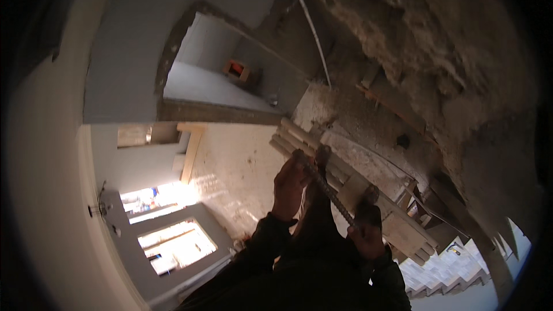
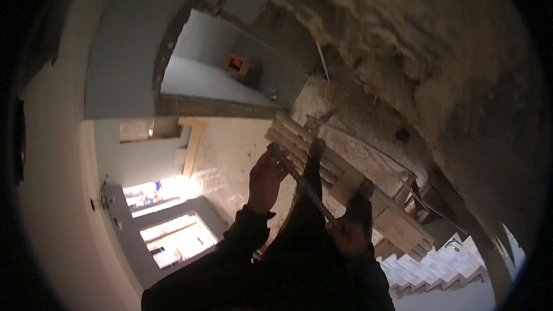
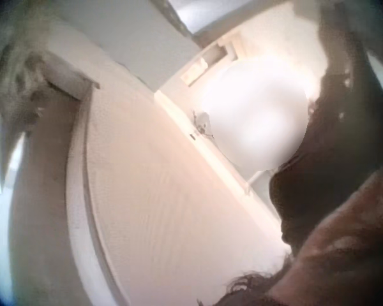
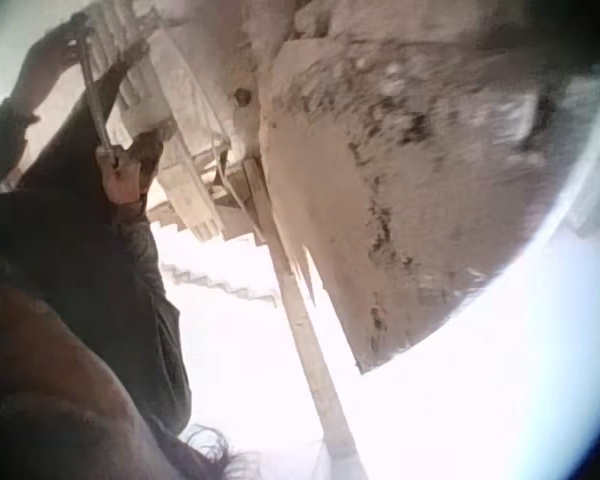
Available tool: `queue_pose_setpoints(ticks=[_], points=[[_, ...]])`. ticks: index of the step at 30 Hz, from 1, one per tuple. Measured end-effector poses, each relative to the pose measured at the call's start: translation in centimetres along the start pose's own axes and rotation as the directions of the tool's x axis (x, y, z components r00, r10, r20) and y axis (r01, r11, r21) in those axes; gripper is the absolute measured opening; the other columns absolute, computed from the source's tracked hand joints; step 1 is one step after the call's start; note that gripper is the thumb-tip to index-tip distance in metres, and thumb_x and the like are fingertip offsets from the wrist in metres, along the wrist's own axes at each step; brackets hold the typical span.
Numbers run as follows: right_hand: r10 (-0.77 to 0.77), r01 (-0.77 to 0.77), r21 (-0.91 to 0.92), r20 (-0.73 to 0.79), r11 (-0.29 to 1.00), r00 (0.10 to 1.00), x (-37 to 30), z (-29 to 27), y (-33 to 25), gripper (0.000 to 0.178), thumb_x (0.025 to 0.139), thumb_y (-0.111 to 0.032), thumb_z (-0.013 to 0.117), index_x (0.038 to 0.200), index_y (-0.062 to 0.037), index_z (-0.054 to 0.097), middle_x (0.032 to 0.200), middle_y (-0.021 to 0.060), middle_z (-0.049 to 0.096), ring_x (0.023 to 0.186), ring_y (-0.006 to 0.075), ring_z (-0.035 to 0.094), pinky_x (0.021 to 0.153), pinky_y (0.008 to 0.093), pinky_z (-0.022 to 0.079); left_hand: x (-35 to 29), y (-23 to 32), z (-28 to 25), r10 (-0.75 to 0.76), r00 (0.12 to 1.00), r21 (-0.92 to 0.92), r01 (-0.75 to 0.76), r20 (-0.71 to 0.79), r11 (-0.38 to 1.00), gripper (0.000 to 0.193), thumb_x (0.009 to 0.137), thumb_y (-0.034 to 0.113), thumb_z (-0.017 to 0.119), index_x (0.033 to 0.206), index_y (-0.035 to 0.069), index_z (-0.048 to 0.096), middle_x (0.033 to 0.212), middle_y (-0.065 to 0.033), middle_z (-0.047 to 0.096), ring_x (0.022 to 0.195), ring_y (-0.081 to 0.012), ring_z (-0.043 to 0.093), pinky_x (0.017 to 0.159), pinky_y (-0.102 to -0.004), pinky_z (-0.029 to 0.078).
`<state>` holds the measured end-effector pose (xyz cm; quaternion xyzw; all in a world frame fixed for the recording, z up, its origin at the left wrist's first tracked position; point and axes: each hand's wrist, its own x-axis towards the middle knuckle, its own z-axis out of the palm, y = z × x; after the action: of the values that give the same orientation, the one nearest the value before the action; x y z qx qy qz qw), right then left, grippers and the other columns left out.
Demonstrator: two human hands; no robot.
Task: The person uses a length of rebar to manipulate a hole in a stone or concrete ceiling structure by hand.
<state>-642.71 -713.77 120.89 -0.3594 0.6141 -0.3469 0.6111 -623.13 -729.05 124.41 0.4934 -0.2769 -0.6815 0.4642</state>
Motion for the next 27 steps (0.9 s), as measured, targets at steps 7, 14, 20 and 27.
queue_pose_setpoints(ticks=[7,14,20,27], points=[[-0.119,0.106,-0.158,-0.076,0.982,0.99,4.7,3.0,-6.3,0.028,0.085,-0.028,0.058,0.074,-0.0022,0.055,0.055,0.0087,0.053,0.049,0.0157,0.052,0.048,0.0318,0.039,5.4,4.4,0.8,0.0,0.996,0.094,-0.009,0.093,0.996,0.033,0.088,0.02,0.054,0.118,0.007,0.047,0.106,-0.0104,0.057,0.094,-0.0222,0.059,0.078,-0.0381,0.051],[-0.302,0.264,-0.164,-0.276,0.95,0.913,10.9,6.2,-5.1,0.026,0.081,-0.025,0.063,0.09,-0.0014,0.059,0.06,0.0101,0.055,0.051,0.0206,0.055,0.048,0.0315,0.043,8.8,10.5,2.3,0.211,0.899,0.048,-0.247,0.383,0.968,0.022,0.087,0.012,0.05,0.106,0.0,0.047,0.101,-0.0142,0.055,0.089,-0.025,0.059,0.077,-0.0377,0.052],[-0.615,0.218,-0.597,-0.614,0.772,0.494,11.5,6.8,-10.9,0.03,0.073,-0.021,0.068,0.098,-0.007,0.057,0.098,0.0119,0.053,0.094,0.0308,0.047,0.081,0.0418,0.034,9.8,12.7,2.7,0.359,0.876,0.043,-0.392,0.323,0.919,0.023,0.091,0.022,0.051,0.107,0.007,0.044,0.101,-0.0083,0.056,0.092,-0.0209,0.059,0.072,-0.0351,0.056],[-0.403,0.442,-0.051,-0.517,0.895,0.756,11.1,11.9,-10.6,0.041,0.077,-0.026,0.064,0.106,0.0009,0.051,0.097,0.0184,0.055,0.082,0.0296,0.052,0.076,0.0398,0.041,12.1,14.2,1.7,0.38,0.9,-0.154,-0.353,0.212,0.923,0.02,0.091,0.023,0.051,0.102,0.007,0.047,0.104,-0.0075,0.054,0.096,-0.0197,0.058,0.072,-0.0317,0.057]])
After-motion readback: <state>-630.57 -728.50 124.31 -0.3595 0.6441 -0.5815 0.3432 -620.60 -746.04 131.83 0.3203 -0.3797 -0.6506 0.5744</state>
